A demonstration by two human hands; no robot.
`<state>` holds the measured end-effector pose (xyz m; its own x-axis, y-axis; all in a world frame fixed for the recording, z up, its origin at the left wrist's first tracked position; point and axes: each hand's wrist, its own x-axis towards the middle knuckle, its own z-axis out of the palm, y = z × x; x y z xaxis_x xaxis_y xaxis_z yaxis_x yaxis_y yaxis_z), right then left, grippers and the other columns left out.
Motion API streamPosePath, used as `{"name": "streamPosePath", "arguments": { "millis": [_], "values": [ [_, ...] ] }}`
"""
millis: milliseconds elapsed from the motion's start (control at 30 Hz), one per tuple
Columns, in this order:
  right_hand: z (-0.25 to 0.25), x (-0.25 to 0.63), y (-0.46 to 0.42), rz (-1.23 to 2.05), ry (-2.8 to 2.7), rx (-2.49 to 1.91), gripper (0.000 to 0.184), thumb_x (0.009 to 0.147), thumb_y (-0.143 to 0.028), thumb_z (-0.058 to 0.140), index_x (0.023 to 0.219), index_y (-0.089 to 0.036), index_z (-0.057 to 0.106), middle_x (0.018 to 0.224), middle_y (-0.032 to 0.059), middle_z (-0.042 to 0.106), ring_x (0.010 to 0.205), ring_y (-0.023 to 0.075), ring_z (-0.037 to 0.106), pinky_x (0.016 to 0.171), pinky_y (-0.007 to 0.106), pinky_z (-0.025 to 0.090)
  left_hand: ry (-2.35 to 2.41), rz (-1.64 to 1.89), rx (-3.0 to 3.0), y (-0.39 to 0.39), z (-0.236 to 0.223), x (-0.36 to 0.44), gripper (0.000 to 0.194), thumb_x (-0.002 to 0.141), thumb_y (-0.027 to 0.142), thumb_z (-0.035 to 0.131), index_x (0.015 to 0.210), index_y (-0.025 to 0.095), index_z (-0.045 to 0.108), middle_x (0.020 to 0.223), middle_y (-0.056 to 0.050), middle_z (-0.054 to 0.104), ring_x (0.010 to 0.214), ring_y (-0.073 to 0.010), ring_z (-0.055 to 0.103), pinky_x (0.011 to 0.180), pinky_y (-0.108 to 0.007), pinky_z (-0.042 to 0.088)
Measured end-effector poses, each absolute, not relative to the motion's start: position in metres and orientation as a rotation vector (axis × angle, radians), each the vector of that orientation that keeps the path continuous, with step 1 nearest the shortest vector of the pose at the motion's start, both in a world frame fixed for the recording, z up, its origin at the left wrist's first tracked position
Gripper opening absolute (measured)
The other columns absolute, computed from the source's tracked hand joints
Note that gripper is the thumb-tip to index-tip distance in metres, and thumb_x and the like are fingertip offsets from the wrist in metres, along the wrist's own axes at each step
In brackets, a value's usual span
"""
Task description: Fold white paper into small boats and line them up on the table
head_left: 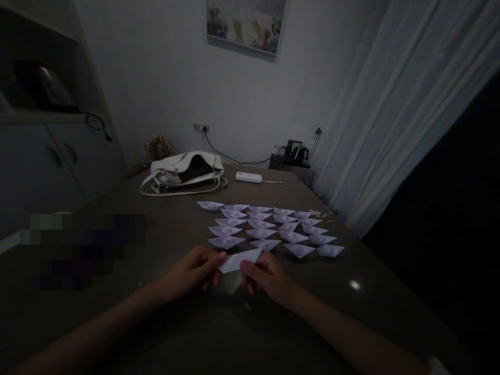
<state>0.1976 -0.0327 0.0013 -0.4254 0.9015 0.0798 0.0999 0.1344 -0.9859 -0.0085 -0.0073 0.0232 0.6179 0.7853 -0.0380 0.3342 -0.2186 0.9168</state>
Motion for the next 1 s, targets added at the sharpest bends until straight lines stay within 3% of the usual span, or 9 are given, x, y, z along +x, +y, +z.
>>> {"name": "streamPosePath", "arguments": {
  "millis": [400, 633, 867, 1000],
  "values": [
    [0.0039, 0.2004, -0.0325, 1.403, -1.654, -0.977, 0.061, 0.081, -0.069, 0.051, 0.055, -0.015, 0.06, 0.041, -0.003, 0.049, 0.036, 0.0069, 0.044, 0.04, 0.019, 0.028, 0.889, 0.539, 1.818, -0.006, 0.0235, -0.008, 0.063, 0.084, 0.069, 0.045, 0.051, 0.016, 0.054, 0.044, 0.003, 0.046, 0.042, -0.0092, 0.038, 0.044, -0.02, 0.028],
    [0.0002, 0.1981, -0.037, 1.419, -1.805, -0.906, 0.061, 0.083, -0.069, 0.051, 0.058, -0.014, 0.061, 0.048, -0.0013, 0.053, 0.039, 0.0073, 0.047, 0.041, 0.018, 0.033, 0.817, 0.485, 1.822, -0.0092, 0.0236, -0.0108, 0.043, 0.075, 0.056, 0.068, 0.073, 0.013, 0.068, 0.065, -0.001, 0.063, 0.061, -0.0142, 0.054, 0.055, -0.021, 0.04],
    [0.0046, 0.1973, -0.0408, 1.269, -1.845, -0.946, 0.063, 0.089, -0.067, 0.043, 0.061, -0.014, 0.065, 0.047, -0.0015, 0.052, 0.04, 0.0077, 0.048, 0.043, 0.018, 0.034, 0.866, 0.519, 1.874, -0.0102, 0.0193, -0.0149, 0.035, 0.078, 0.051, 0.068, 0.071, 0.016, 0.066, 0.066, 0.0, 0.065, 0.065, -0.0159, 0.057, 0.063, -0.024, 0.044],
    [0.0046, 0.1982, -0.041, 1.219, -1.881, -0.962, 0.064, 0.089, -0.067, 0.043, 0.058, -0.015, 0.063, 0.045, -0.0012, 0.051, 0.039, 0.0086, 0.048, 0.043, 0.019, 0.035, 0.954, 0.564, 1.837, -0.0113, 0.0155, -0.0156, 0.039, 0.074, 0.054, 0.07, 0.082, 0.017, 0.066, 0.07, 0.001, 0.065, 0.066, -0.0167, 0.058, 0.061, -0.025, 0.045]
  ]
}}
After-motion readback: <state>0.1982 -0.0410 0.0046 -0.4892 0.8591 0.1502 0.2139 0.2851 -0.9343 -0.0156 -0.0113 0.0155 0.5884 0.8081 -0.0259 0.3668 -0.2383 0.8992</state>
